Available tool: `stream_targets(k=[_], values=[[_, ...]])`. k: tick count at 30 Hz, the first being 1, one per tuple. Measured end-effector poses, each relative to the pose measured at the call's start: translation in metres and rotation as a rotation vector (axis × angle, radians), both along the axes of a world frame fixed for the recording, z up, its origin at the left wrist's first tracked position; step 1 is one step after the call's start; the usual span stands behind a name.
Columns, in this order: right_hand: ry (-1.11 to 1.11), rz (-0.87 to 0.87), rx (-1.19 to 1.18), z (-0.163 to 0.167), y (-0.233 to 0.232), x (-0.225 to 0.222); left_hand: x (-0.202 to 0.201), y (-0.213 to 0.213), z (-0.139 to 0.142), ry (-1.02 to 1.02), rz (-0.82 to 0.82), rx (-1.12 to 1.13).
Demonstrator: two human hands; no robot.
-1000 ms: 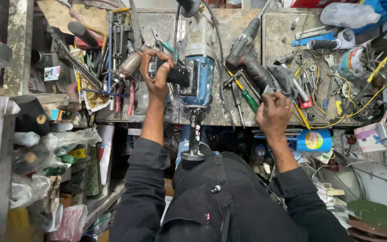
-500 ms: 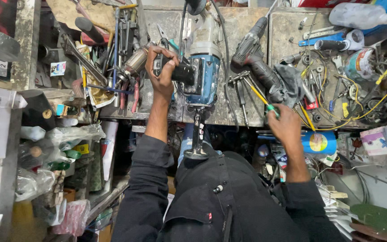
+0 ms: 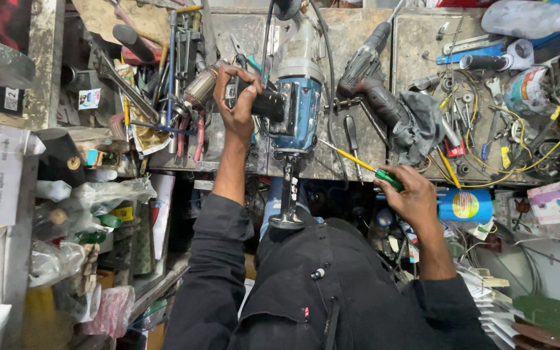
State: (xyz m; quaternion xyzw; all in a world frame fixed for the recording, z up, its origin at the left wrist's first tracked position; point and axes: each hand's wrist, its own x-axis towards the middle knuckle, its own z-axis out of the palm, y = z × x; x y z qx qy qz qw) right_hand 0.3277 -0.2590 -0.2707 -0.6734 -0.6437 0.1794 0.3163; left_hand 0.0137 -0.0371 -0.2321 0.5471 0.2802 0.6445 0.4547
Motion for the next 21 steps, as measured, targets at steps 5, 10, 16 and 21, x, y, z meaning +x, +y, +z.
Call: stream_targets(k=[5, 10, 16, 21], values=[[-0.052, 0.009, -0.045, 0.011, 0.004, 0.0, 0.001, 0.001, -0.002, -0.028, -0.011, -0.013], [-0.098, 0.058, -0.012, 0.015, 0.008, 0.004, 0.001, 0.002, -0.004, -0.009, 0.003, 0.0], [-0.438, 0.166, 0.205, 0.019, 0.038, 0.029, 0.001, 0.003, -0.004, 0.018, 0.014, 0.021], [-0.403, 0.21, -0.291, 0.025, 0.068, 0.044, 0.001, 0.002, -0.003, 0.01, 0.018, 0.006]])
